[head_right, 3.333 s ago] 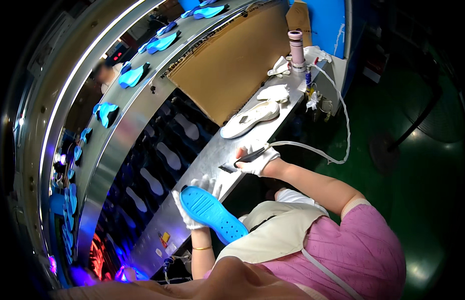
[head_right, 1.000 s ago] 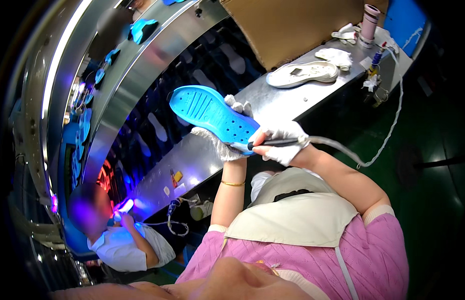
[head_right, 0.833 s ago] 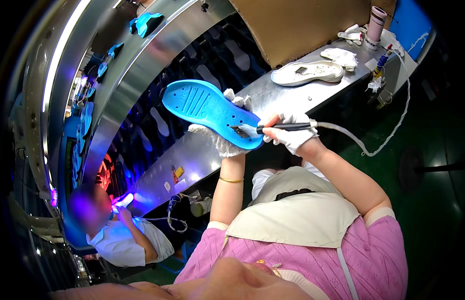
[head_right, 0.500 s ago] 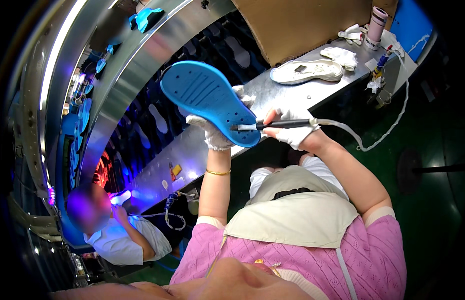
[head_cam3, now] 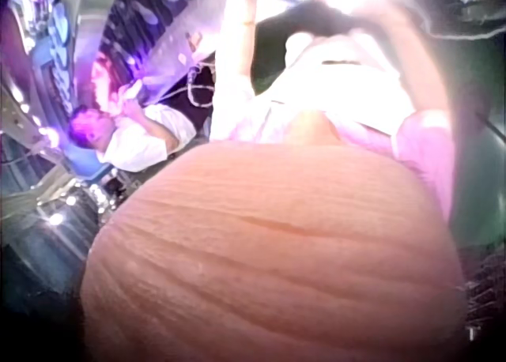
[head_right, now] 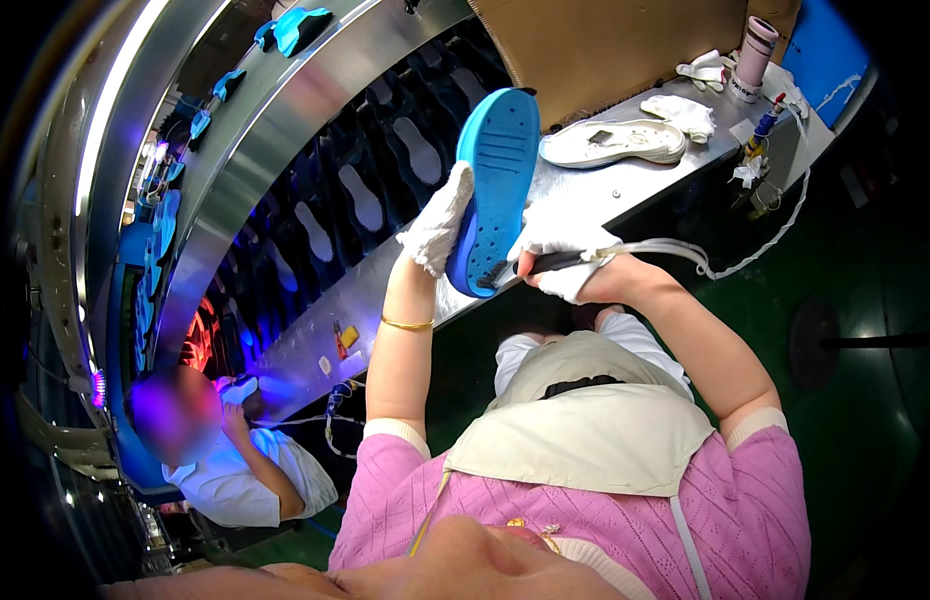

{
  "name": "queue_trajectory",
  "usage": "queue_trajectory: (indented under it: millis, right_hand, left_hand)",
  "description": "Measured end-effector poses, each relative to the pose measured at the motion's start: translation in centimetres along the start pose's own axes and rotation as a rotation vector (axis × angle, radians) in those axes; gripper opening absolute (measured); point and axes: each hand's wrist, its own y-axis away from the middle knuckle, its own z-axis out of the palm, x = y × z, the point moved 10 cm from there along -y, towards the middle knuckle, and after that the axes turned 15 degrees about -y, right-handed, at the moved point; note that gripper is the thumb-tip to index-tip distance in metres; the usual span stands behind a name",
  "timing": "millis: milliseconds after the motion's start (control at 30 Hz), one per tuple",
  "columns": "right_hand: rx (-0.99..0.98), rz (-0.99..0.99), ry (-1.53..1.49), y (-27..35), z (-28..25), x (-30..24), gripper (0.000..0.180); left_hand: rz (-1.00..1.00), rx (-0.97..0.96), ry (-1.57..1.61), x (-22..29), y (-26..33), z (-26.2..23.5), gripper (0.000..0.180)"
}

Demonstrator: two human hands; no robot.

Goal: The person brushes the bottom surface of a blue shoe sole using a handheld cleaning tool, wiping the bristles across the textured patterns and edges, and then places it on a moving conveyor belt.

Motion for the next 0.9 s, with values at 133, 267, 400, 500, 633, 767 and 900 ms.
queue_trajectory:
  millis: [133,267,400,500,633,767,900]
  right_hand:
    - [-0.040,0.125,-0.118,-0.1,0.0,-0.3,0.012]
    - [0.081,0.040,-0.143,-0.5,-1.2,0.3,0.015]
    - [-0.028,0.041,0.127,-0.5,-0.7,-1.1,0.015]
    - [0.065,0.051,-0.165,-0.8,-2.3,-0.9,0.012]
    - [0.073,0.023,0.091,-1.3,-2.8,-1.1,0.011]
    - [0.045,0.100,0.056,-0.4,-2.9,-1.0,0.011]
    - [0.236,-0.059,-0.396,0.4,-5.5,-2.2,0.014]
  left_hand:
    - [-0.183,0.142,-0.103,-1.5,0.1,-1.5,0.054]
    - [-0.216,0.182,-0.093,-2.0,-0.4,-2.0,0.056]
    - [-0.260,0.168,-0.109,-2.8,-0.4,-2.7,0.058]
    - [-0.328,0.119,-0.084,-3.3,0.1,-2.0,0.060]
    - [-0.173,0.165,0.008,-2.3,-0.4,-2.6,0.060]
    - [-0.017,0.233,0.233,-1.5,0.7,-5.2,0.071]
    - [0.500,0.262,0.623,7.1,4.5,-3.9,0.067]
